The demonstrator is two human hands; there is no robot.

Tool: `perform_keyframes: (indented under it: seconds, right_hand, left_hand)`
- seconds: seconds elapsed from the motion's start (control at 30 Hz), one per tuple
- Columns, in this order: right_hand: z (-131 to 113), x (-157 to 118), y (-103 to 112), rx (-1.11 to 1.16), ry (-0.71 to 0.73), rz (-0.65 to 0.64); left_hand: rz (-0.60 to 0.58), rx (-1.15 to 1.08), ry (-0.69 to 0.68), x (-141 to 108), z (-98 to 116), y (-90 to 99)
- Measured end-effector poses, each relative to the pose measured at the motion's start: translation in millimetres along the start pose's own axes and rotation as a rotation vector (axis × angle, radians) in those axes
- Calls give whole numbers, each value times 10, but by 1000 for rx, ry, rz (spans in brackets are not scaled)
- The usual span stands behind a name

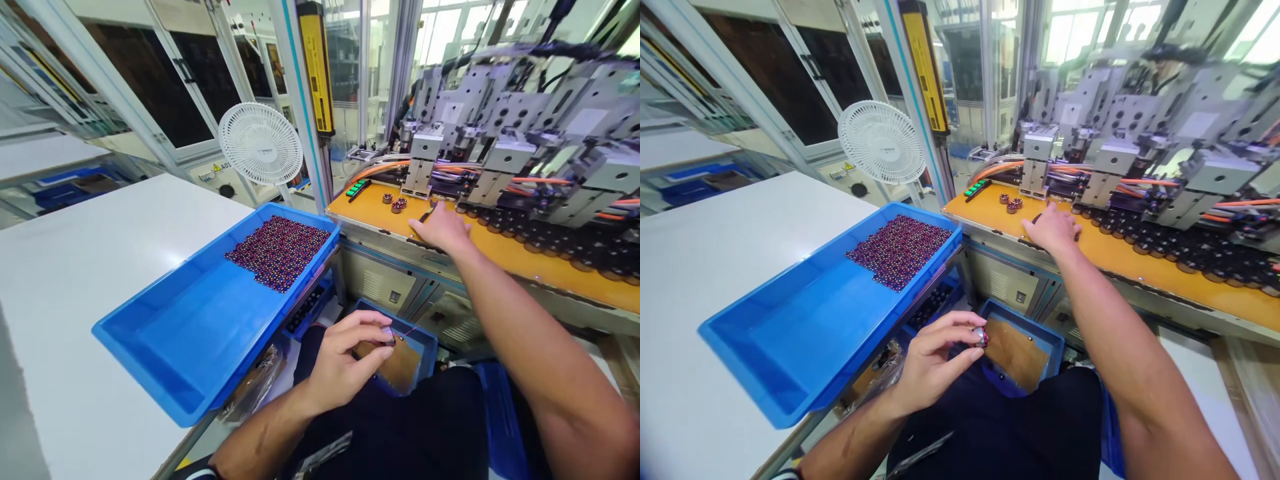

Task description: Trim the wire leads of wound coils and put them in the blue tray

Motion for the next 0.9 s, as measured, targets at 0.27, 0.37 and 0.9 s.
perform_keyframes:
  seconds: [0.27, 0.37, 0.9]
  right_hand:
    - [658, -474, 184, -102, 418, -82]
    - [837, -859, 184, -90, 477, 4]
    - [782, -3185, -429, 1330, 134, -792]
  left_hand:
    - [67, -153, 85, -39, -109, 58]
    - [51, -248, 113, -20, -126, -13]
    - [-52, -123, 42, 6, -42, -168]
Point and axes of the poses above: each hand's wrist, its own x-axis towards the middle knuckle, its own y-axis out of the back of the hand, z = x × y, the point moved 3 cm from there along x, towards the middle knuckle, and after that the axes turned 7 degrees about -x, right-handed, at the moved point
